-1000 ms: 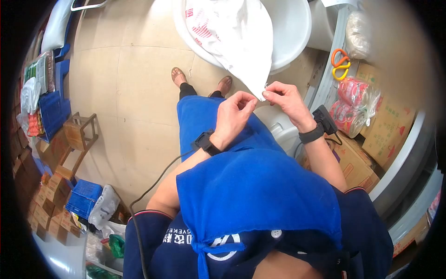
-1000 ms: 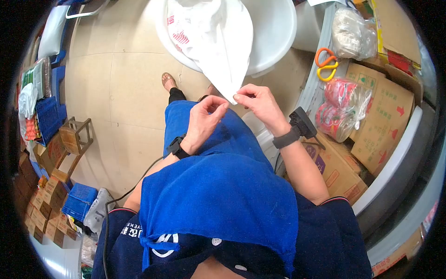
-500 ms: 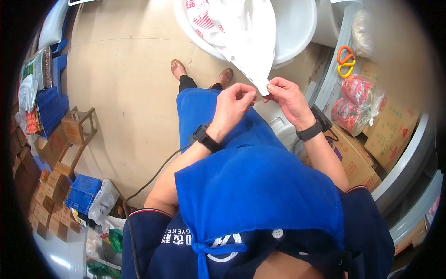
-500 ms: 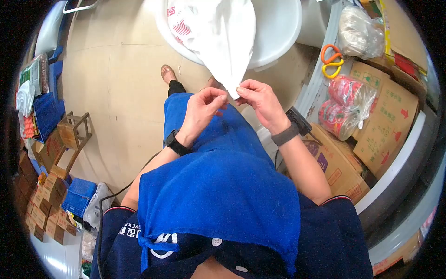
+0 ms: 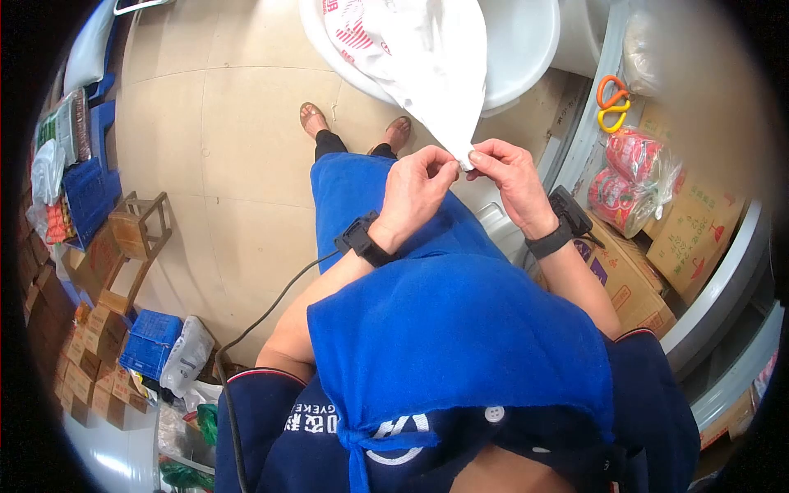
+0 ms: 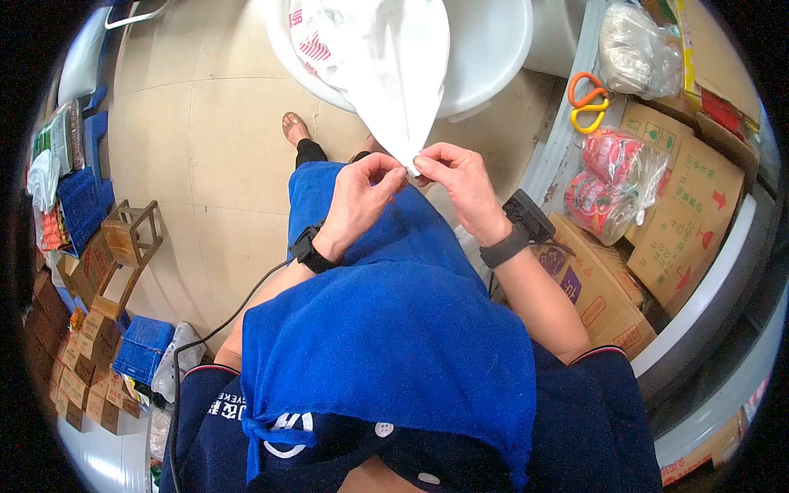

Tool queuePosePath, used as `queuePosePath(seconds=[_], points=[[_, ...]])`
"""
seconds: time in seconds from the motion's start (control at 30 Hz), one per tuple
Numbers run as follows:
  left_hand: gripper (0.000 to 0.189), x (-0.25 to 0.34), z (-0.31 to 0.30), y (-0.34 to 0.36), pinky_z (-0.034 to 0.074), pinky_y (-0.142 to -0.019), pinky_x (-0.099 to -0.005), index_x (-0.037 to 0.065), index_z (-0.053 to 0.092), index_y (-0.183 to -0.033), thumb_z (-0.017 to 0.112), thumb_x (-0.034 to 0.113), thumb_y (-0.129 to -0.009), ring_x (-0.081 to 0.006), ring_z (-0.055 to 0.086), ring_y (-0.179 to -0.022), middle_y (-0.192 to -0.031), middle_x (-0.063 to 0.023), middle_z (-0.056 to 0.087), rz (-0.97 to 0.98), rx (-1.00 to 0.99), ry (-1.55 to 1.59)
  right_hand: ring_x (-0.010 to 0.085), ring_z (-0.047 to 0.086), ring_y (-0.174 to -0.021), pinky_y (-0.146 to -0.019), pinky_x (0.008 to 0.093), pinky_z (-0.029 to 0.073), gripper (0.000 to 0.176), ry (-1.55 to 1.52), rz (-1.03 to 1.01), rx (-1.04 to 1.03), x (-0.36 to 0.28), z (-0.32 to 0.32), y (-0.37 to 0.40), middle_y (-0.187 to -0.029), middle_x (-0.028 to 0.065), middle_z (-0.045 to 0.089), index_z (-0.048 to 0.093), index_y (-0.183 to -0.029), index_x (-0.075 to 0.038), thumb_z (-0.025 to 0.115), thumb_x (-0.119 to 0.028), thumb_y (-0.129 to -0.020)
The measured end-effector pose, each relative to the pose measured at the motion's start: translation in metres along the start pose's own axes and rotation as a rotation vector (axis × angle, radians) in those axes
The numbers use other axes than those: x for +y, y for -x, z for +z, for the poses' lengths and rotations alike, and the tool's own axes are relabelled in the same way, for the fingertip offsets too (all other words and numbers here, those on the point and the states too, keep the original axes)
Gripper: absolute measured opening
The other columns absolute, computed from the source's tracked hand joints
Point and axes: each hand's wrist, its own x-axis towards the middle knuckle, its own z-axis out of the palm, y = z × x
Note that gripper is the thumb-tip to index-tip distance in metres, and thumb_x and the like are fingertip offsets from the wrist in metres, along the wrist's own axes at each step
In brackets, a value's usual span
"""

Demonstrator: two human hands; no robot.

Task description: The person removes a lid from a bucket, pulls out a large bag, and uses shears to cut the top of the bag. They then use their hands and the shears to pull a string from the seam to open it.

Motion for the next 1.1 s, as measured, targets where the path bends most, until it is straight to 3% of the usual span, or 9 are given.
queuePosePath(seconds=[0.13,0.23,0.47,0.53,0.83,1.1], points=[[0.014,0.005,-0.005,0.002,0.044,-0.055,-0.0256,-0.001,0.062,-0.084,0.060,0.014,-0.082,-0.0106,0.056,-0.060,-0.067,-0.0065,0.062,0.062,0.018,-0.205,0.0115,0.057,-0.075,-0.073,0.0252,0.046,0.016,0.121,-0.035,-0.003,0.003,-0.002,-0.001,-0.082,0.0037,0.063,0.064,-0.092,0.000,0.061,-0.014,-0.086],[0.015,-0.006,-0.003,0.004,0.045,-0.057,-0.0260,0.000,0.061,-0.085,0.060,0.015,-0.083,-0.0102,0.057,-0.061,-0.068,-0.0055,0.062,0.026,0.016,0.032,0.0112,0.057,-0.074,-0.071,0.0250,0.046,0.015,0.146,-0.028,-0.004,0.000,-0.003,-0.001,-0.081,0.0036,0.062,0.064,-0.091,0.000,0.061,-0.013,-0.085],[0.016,-0.003,0.003,0.012,0.045,-0.059,-0.0232,0.000,0.063,-0.087,0.062,0.015,-0.084,-0.0083,0.056,-0.065,-0.072,-0.0040,0.063,-0.044,-0.063,0.050,0.0100,0.059,-0.068,-0.059,0.0224,0.048,0.013,-0.105,0.054,0.055,-0.002,-0.001,0.000,-0.076,0.0045,0.063,0.062,-0.091,-0.001,0.063,-0.011,-0.084],[0.015,-0.001,0.002,0.012,0.044,-0.060,-0.0199,0.000,0.063,-0.091,0.061,0.014,-0.087,-0.0055,0.053,-0.067,-0.075,-0.0017,0.062,-0.047,-0.101,0.038,0.0102,0.059,-0.067,-0.058,0.0220,0.048,0.013,-0.094,0.061,0.050,-0.001,-0.002,-0.001,-0.075,0.0052,0.063,0.062,-0.093,-0.001,0.062,-0.011,-0.084],[0.018,0.000,0.001,0.009,0.045,-0.060,-0.0206,-0.001,0.064,-0.093,0.060,0.015,-0.087,-0.0068,0.057,-0.068,-0.077,-0.0035,0.065,-0.141,-0.117,0.130,0.0074,0.058,-0.066,-0.057,0.0208,0.047,0.013,0.059,-0.024,0.094,-0.001,0.005,0.001,-0.075,0.0039,0.063,0.062,-0.092,0.000,0.063,-0.010,-0.084],[0.013,-0.001,-0.002,0.008,0.042,-0.059,-0.0191,0.001,0.062,-0.084,0.061,0.014,-0.085,-0.0046,0.052,-0.065,-0.071,0.0002,0.060,-0.100,-0.088,0.021,0.0044,0.054,-0.067,-0.060,0.0191,0.045,0.010,0.203,-0.082,0.125,-0.005,0.014,0.005,-0.074,0.0002,0.062,0.063,-0.089,0.000,0.063,-0.009,-0.084]])
